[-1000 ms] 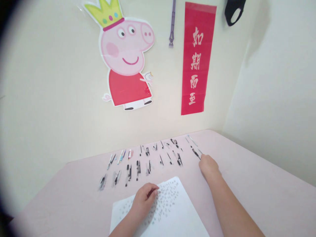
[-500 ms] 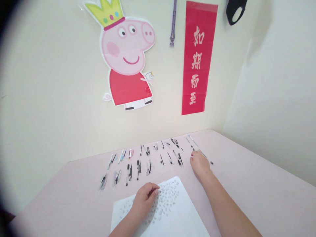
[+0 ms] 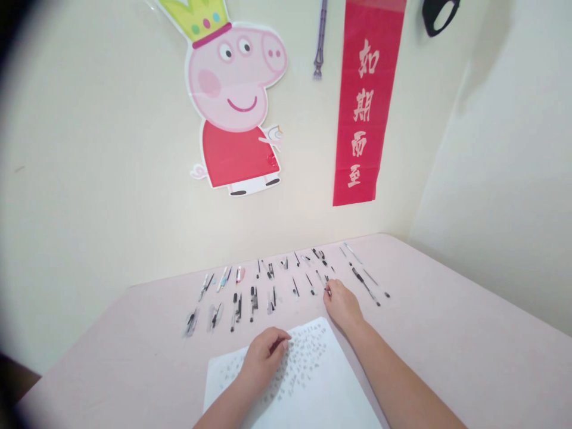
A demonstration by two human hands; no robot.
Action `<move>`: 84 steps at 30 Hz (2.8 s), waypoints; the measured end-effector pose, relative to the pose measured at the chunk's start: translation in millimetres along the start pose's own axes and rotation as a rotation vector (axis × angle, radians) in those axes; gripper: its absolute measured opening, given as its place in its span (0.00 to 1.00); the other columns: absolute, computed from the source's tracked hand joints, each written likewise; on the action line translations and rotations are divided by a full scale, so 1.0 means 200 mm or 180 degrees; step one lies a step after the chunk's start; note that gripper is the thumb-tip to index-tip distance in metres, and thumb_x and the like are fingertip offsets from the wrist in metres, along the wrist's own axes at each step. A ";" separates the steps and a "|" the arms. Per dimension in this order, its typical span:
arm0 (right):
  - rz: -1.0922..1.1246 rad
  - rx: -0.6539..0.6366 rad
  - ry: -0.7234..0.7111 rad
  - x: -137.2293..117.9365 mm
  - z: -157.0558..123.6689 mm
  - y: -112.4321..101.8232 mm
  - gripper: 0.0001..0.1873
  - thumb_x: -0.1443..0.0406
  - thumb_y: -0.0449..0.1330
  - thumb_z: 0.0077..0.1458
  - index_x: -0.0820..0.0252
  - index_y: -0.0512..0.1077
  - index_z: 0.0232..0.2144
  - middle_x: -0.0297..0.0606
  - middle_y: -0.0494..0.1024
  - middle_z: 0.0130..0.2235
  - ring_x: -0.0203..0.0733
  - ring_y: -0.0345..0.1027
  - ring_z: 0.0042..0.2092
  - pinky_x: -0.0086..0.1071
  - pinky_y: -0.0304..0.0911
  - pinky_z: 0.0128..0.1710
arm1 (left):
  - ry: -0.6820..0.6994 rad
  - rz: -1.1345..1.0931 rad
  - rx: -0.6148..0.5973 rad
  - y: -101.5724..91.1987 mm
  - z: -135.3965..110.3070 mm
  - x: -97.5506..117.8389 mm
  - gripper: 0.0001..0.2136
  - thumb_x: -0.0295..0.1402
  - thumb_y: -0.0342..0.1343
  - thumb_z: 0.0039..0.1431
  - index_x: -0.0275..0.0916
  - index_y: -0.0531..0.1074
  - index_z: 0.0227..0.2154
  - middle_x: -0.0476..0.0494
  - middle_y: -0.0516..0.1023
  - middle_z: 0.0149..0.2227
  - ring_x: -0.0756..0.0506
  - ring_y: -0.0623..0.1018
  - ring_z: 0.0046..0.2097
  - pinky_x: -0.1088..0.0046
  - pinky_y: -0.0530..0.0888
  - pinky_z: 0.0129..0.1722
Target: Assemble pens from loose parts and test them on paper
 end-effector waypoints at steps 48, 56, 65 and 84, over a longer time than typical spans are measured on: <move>0.0510 -0.0153 -0.0808 -0.27 -0.04 -0.05 0.04 0.68 0.53 0.47 0.60 0.66 0.22 0.32 0.68 0.26 0.35 0.61 0.29 0.27 0.49 0.29 | -0.0653 -0.1996 0.0521 -0.01 0.03 -0.04 0.09 0.37 0.53 0.52 0.37 0.70 0.33 0.47 0.75 0.21 0.51 0.72 0.23 0.77 0.65 0.23; 0.1115 -0.0516 -0.1408 -0.51 -0.20 -0.05 0.03 0.70 0.54 0.46 0.60 0.66 0.23 0.31 0.67 0.25 0.34 0.60 0.29 0.26 0.52 0.29 | -0.1009 -0.2624 0.0669 -0.03 0.03 -0.01 0.18 0.44 0.60 0.45 0.36 0.72 0.35 0.44 0.76 0.27 0.49 0.74 0.25 0.76 0.67 0.23; 0.1114 -0.0710 -0.1416 -0.55 -0.24 -0.07 0.01 0.68 0.57 0.48 0.60 0.67 0.25 0.32 0.69 0.28 0.35 0.62 0.31 0.27 0.53 0.31 | -0.0947 -0.2731 0.0717 -0.06 0.03 0.00 0.13 0.42 0.60 0.47 0.35 0.72 0.25 0.49 0.71 0.22 0.53 0.68 0.25 0.79 0.64 0.24; 0.0445 -0.0305 0.0435 0.11 0.09 -0.01 0.07 0.67 0.50 0.49 0.60 0.67 0.24 0.34 0.71 0.25 0.37 0.63 0.29 0.27 0.50 0.28 | -0.1452 -0.3899 0.0996 -0.06 0.04 -0.04 0.08 0.30 0.63 0.44 0.35 0.72 0.28 0.45 0.78 0.30 0.50 0.77 0.32 0.77 0.73 0.32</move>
Point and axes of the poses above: each hand's wrist, its own z-axis towards the middle knuckle, its own y-axis out of the palm, x = y × z, the point moved 3 cm from there along z, towards the middle knuckle
